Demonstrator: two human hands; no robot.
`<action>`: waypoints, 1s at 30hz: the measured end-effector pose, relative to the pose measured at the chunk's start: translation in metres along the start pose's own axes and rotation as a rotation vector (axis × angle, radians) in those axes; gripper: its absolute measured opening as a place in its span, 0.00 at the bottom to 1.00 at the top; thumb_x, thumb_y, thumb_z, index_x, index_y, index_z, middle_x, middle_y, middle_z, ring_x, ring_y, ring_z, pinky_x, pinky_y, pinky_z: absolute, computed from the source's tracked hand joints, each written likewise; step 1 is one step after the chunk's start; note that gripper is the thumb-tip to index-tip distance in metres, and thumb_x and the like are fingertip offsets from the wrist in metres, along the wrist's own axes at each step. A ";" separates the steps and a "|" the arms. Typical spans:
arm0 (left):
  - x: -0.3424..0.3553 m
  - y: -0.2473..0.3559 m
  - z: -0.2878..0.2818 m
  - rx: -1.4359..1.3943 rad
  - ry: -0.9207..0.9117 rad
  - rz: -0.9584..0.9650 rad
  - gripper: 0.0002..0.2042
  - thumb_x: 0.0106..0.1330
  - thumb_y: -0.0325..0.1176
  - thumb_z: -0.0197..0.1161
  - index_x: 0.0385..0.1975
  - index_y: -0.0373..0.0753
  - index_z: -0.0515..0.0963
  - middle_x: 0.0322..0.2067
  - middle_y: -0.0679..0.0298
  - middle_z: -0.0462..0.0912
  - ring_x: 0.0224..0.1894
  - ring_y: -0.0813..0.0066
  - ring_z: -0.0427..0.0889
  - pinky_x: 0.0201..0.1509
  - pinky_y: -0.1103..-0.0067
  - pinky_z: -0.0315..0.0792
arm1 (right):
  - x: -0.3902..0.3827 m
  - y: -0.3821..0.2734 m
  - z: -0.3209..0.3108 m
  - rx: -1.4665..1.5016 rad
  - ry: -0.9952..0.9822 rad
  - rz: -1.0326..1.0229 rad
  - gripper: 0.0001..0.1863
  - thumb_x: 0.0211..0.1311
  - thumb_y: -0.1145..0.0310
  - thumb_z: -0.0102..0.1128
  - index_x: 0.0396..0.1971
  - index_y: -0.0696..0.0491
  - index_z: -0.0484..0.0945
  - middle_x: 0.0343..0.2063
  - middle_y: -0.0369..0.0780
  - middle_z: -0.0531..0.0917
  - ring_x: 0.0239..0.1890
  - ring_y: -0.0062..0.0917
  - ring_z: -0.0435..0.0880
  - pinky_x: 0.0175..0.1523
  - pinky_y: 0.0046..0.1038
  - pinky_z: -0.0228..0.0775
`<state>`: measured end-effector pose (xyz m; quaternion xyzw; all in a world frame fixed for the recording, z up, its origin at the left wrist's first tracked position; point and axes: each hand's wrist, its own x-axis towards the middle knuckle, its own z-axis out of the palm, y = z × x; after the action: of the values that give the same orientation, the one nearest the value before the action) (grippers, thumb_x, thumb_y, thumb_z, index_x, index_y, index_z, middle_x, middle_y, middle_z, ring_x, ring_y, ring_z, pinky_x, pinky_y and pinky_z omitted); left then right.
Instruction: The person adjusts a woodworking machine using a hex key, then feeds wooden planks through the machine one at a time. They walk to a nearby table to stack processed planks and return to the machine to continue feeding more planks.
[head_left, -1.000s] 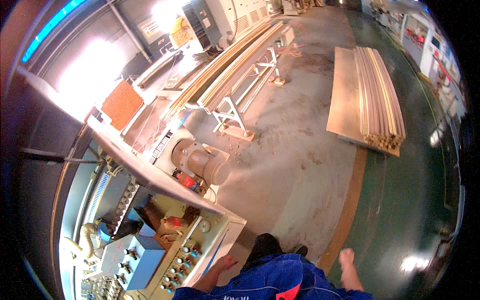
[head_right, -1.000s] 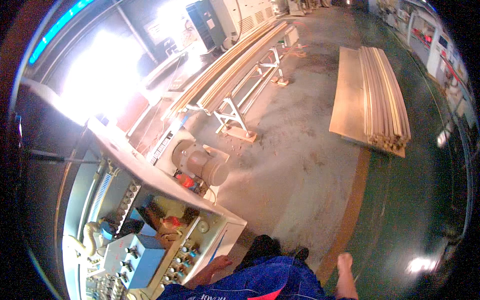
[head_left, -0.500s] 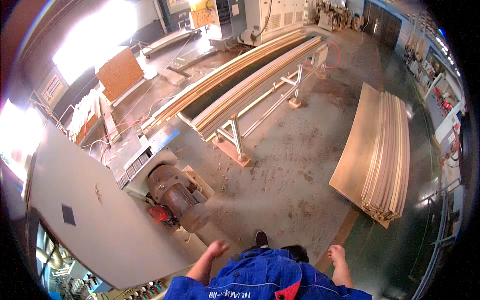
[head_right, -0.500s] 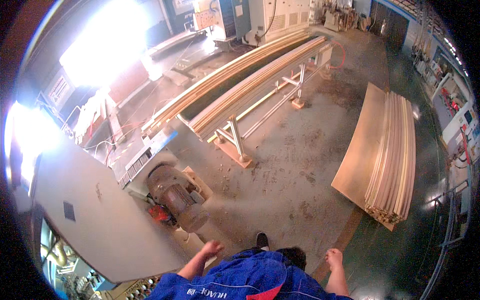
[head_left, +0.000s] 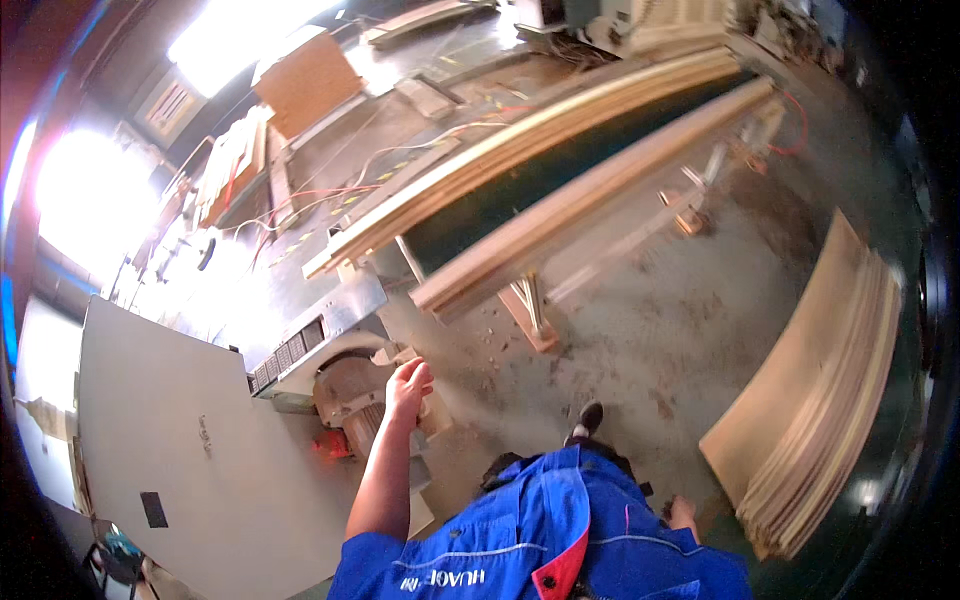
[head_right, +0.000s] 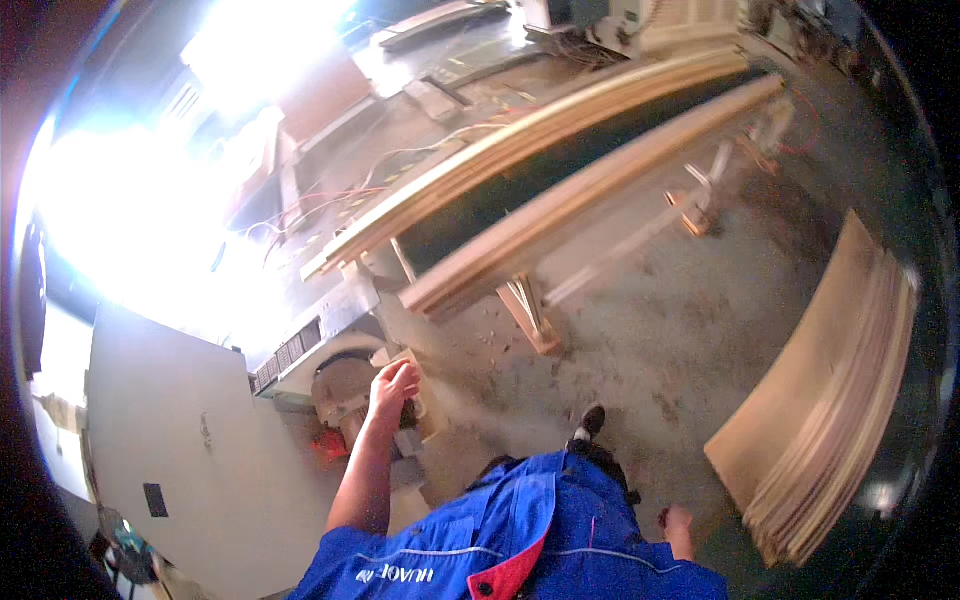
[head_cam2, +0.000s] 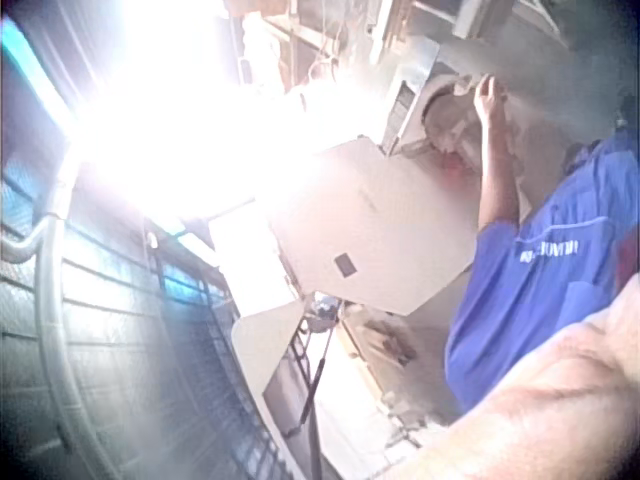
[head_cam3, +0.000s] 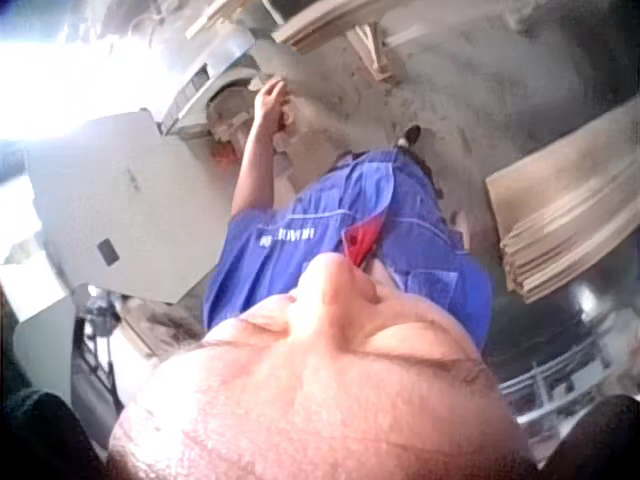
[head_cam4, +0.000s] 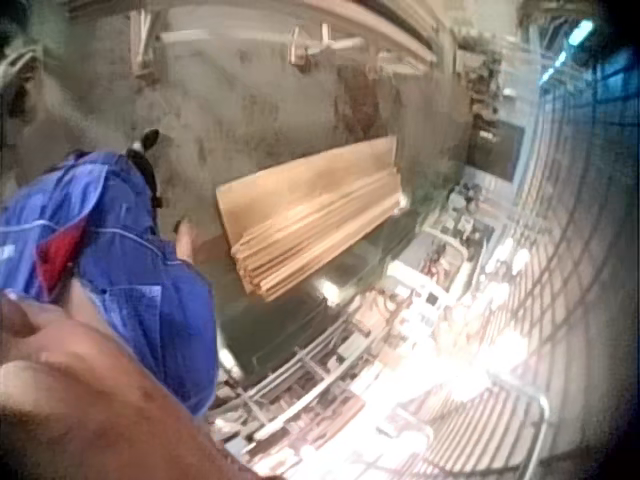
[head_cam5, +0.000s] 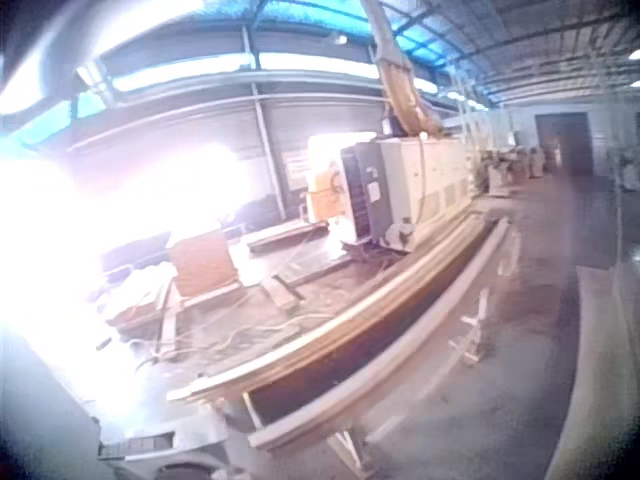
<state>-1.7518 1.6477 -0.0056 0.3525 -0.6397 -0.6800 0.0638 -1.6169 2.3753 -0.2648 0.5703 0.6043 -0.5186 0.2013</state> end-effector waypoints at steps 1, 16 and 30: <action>0.024 0.010 0.008 -0.022 0.018 0.032 0.22 0.73 0.39 0.65 0.61 0.34 0.76 0.46 0.63 0.84 0.44 0.75 0.84 0.45 0.77 0.79 | 0.025 -0.050 0.019 -0.031 -0.004 -0.080 0.15 0.63 0.60 0.56 0.30 0.57 0.81 0.22 0.41 0.83 0.18 0.37 0.79 0.23 0.38 0.70; 0.160 0.054 0.059 0.020 0.371 -0.185 0.16 0.73 0.42 0.67 0.44 0.32 0.83 0.27 0.67 0.83 0.26 0.82 0.78 0.31 0.80 0.74 | -0.201 -0.554 0.364 -0.411 -0.433 -1.169 0.11 0.71 0.69 0.64 0.48 0.57 0.82 0.38 0.35 0.87 0.39 0.18 0.84 0.45 0.23 0.78; 0.152 0.080 0.080 0.229 0.627 -0.169 0.19 0.69 0.37 0.71 0.51 0.28 0.82 0.44 0.55 0.88 0.45 0.71 0.86 0.53 0.76 0.78 | -0.291 -0.618 0.546 -1.299 -0.560 -2.153 0.35 0.42 0.53 0.80 0.51 0.53 0.81 0.53 0.42 0.82 0.64 0.41 0.74 0.77 0.50 0.53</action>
<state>-1.9389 1.6176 0.0014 0.6009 -0.6297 -0.4654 0.1606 -2.2848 1.8843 0.0154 -0.5317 0.8354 -0.1327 0.0420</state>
